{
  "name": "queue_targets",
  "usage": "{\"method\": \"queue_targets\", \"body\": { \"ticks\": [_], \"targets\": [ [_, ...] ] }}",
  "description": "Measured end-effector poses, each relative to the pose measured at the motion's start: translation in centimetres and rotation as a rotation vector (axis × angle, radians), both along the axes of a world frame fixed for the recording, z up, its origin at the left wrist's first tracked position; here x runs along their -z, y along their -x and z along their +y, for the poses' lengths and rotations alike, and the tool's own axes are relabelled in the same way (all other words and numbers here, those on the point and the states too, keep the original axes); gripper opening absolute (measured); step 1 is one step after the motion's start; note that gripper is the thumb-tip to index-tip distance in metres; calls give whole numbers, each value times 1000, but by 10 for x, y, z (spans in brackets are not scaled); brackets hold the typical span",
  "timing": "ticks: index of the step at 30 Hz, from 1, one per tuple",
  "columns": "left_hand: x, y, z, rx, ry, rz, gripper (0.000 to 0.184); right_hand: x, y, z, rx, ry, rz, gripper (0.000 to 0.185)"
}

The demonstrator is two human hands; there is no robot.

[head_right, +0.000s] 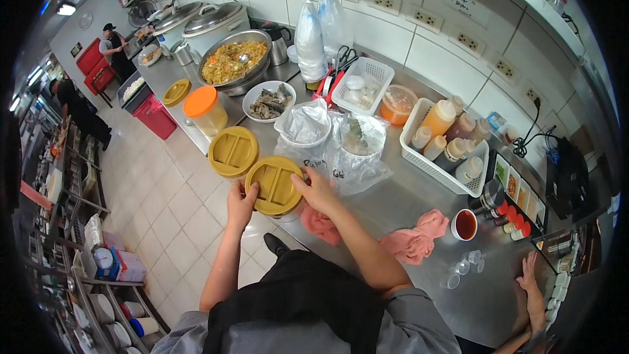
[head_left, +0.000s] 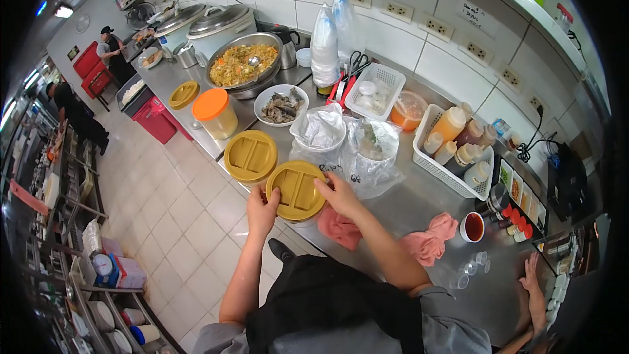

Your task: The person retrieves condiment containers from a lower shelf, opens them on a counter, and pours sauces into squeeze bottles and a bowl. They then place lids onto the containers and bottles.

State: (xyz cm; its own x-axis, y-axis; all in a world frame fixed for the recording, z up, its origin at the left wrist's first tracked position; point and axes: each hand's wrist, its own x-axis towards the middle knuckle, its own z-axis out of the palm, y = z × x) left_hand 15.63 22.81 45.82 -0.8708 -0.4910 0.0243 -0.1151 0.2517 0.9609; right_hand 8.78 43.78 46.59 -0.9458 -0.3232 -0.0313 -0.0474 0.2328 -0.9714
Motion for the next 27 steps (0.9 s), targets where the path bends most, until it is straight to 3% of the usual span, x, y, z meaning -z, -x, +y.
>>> {"method": "queue_targets", "body": {
  "ticks": [8, 11, 14, 16, 18, 21, 24, 27],
  "targets": [
    [26, 7, -8, 28, 169, 34, 26, 8, 6, 3, 13, -118, 68, 45],
    [-14, -6, 2, 83, -82, -68, 32, 14, 2, 10, 70, -67, 94, 43],
    [5, -11, -20, -48, -391, 11, 37, 15, 0, 27, 122, -87, 81, 42],
    [29, -4, -45, -293, -205, 97, 45, 16, -3, 34, 148, -107, 71, 43],
    [36, 10, -78, -374, -83, 139, 55, 17, -4, 39, 167, -100, 83, 46],
    [44, 46, -127, -375, 185, 71, 60, 13, -8, 34, 186, -39, -3, 48],
    [-22, 47, -114, -75, -162, -212, 67, 24, -4, 27, 251, 5, 91, 47],
    [-13, 62, -111, -13, -175, -182, 75, 23, 1, 25, 278, -14, 138, 40]
  ]
}}
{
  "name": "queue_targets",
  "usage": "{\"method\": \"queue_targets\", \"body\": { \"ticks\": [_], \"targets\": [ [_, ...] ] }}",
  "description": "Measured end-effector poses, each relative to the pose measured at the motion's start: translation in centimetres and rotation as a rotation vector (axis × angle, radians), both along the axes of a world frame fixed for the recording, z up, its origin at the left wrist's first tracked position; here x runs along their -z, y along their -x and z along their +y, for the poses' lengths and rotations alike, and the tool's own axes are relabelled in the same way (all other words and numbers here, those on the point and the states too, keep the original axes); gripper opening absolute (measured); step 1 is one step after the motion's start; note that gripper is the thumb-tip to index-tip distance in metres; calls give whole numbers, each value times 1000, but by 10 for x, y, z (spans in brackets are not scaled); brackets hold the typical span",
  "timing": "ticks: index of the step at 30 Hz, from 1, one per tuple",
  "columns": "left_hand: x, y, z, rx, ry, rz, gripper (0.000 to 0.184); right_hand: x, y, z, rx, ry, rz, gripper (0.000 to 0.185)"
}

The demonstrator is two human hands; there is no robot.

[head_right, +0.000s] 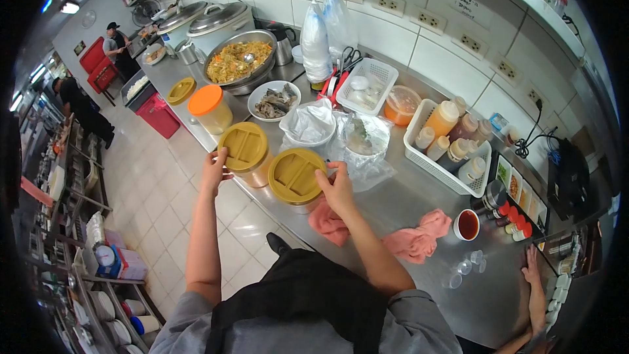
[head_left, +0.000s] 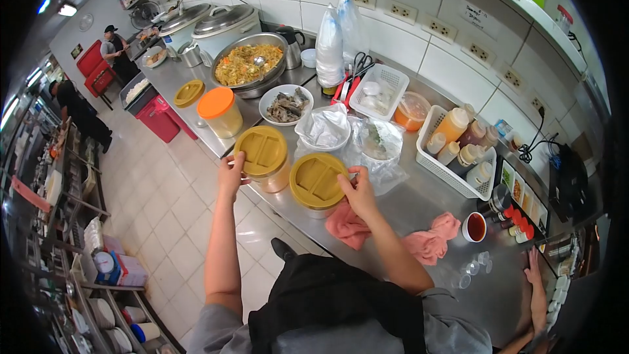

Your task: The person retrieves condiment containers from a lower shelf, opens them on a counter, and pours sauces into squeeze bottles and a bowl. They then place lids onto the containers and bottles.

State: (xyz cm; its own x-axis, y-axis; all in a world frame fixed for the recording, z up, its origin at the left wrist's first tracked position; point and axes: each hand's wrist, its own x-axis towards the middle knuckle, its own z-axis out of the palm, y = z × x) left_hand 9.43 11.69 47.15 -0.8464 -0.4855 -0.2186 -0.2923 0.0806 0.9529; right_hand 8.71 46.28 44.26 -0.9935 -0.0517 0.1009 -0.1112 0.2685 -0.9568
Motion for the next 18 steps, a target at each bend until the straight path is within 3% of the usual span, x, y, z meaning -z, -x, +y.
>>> {"method": "queue_targets", "body": {
  "ticks": [4, 8, 11, 15, 18],
  "targets": [
    [4, 11, 0, -64, 84, 40, 81, -17, -2, 4, 18, -73, -38, 44],
    [39, 74, -78, -202, 613, 389, 97, -43, -15, 20, 150, -184, 188, 49],
    [20, 115, -115, -179, 746, 351, 112, -66, -25, 38, 255, -186, 224, 45],
    [13, 167, -156, -73, 879, 34, 132, -84, -38, 46, 430, -263, 292, 40],
    [1, 191, -172, 60, 998, -230, 137, -110, -50, 15, 531, -218, 233, 39]
  ]
}}
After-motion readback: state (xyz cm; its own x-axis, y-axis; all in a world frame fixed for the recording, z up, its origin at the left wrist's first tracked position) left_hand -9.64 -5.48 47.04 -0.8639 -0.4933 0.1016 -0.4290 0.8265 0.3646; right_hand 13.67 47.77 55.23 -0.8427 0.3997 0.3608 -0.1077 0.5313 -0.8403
